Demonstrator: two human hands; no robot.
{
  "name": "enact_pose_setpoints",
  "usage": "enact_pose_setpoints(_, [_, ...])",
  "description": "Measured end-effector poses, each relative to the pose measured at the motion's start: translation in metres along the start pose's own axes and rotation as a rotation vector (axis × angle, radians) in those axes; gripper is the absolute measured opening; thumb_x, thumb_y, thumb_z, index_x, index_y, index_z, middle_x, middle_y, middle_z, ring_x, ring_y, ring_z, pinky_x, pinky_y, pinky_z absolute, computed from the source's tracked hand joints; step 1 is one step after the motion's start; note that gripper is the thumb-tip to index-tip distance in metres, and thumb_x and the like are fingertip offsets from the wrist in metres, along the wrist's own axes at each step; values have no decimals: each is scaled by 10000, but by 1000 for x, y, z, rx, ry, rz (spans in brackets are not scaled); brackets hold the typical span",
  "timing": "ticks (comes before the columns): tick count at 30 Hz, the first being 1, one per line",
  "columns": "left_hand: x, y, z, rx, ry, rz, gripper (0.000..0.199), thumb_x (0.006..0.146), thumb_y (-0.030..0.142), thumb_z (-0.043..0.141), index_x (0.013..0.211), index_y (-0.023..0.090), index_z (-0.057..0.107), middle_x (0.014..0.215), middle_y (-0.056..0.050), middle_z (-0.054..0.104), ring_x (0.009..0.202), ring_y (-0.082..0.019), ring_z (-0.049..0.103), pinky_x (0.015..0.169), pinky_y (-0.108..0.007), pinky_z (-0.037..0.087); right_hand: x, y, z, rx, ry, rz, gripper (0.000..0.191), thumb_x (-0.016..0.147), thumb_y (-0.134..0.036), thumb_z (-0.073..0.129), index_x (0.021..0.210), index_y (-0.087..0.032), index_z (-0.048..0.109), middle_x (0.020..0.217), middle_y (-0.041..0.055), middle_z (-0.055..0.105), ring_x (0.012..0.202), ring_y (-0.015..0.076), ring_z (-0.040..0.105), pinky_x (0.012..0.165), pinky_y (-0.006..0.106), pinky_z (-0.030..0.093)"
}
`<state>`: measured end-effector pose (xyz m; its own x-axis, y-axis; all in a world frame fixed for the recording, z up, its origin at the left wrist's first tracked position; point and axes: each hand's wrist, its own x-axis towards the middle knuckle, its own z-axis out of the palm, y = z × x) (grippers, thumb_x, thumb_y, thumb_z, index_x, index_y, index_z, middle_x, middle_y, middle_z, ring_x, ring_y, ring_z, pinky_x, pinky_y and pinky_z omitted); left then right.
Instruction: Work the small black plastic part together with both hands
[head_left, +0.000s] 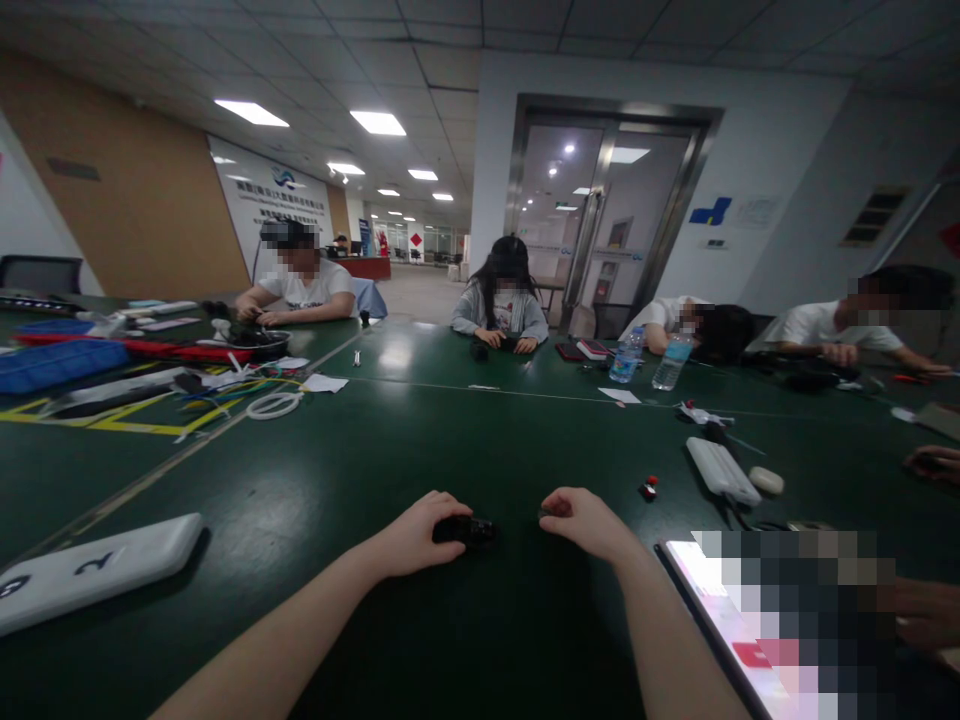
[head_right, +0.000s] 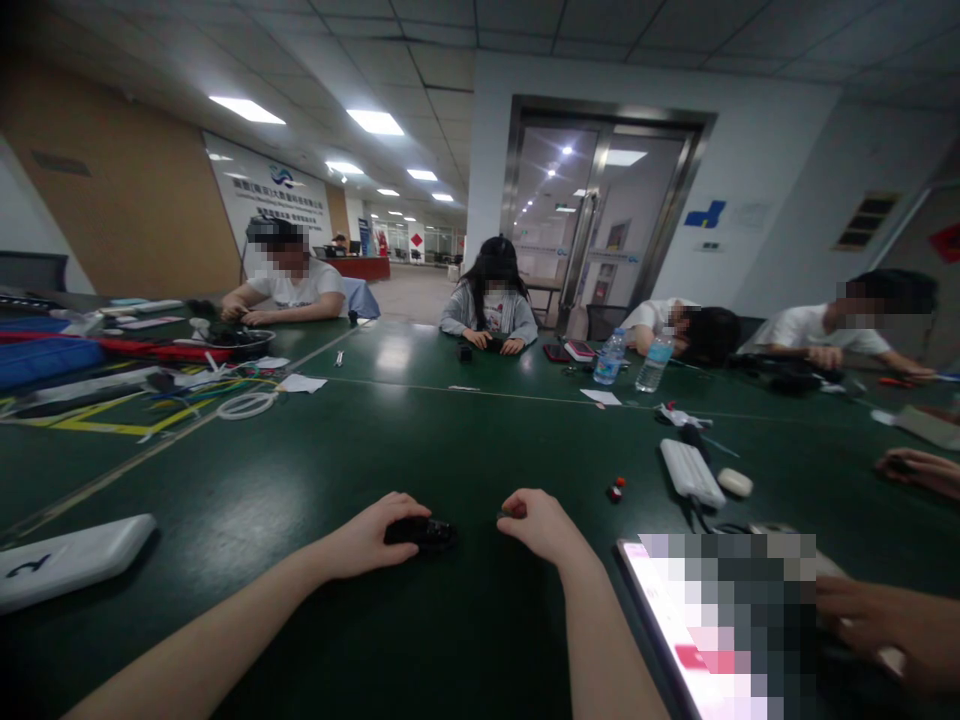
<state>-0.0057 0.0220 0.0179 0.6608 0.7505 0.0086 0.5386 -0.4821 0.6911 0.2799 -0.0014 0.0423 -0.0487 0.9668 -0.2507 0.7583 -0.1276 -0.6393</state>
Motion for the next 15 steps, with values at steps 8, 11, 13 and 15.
enact_pose_setpoints(8, [0, -2, 0, -1, 5, 22, 451, 764, 368, 605, 1191, 230, 562, 1161, -59, 541, 1059, -197, 493, 936, -347, 391, 3, 3, 1, -23, 4, -30, 338, 735, -311, 630, 1047, -180, 622, 1049, 73, 622, 946, 193, 596, 812, 321, 468])
enact_pose_setpoints(11, [1, -2, 1, 8, 11, 33, 440, 761, 353, 608, 1181, 230, 568, 1149, -58, 548, 1062, -199, 493, 944, -346, 383, 1, 0, 1, -36, 11, -25, 320, 726, -299, 634, 1018, -168, 635, 1029, 80, 629, 934, 196, 600, 808, 320, 465])
enact_pose_setpoints(13, [2, -3, 1, 13, 9, 31, 438, 760, 350, 608, 1181, 233, 567, 1153, -59, 549, 1061, -202, 494, 940, -351, 385, 0, -1, 1, -31, 1, -17, 323, 722, -310, 638, 1015, -173, 636, 1038, 77, 628, 938, 196, 599, 804, 317, 465])
enact_pose_setpoints(15, [2, -3, 1, 13, 6, 24, 444, 760, 357, 609, 1185, 237, 564, 1161, -62, 546, 1058, -206, 496, 933, -356, 389, 0, 0, 1, -27, -11, -9, 334, 720, -324, 643, 1023, -183, 632, 1047, 70, 627, 947, 194, 596, 807, 317, 464])
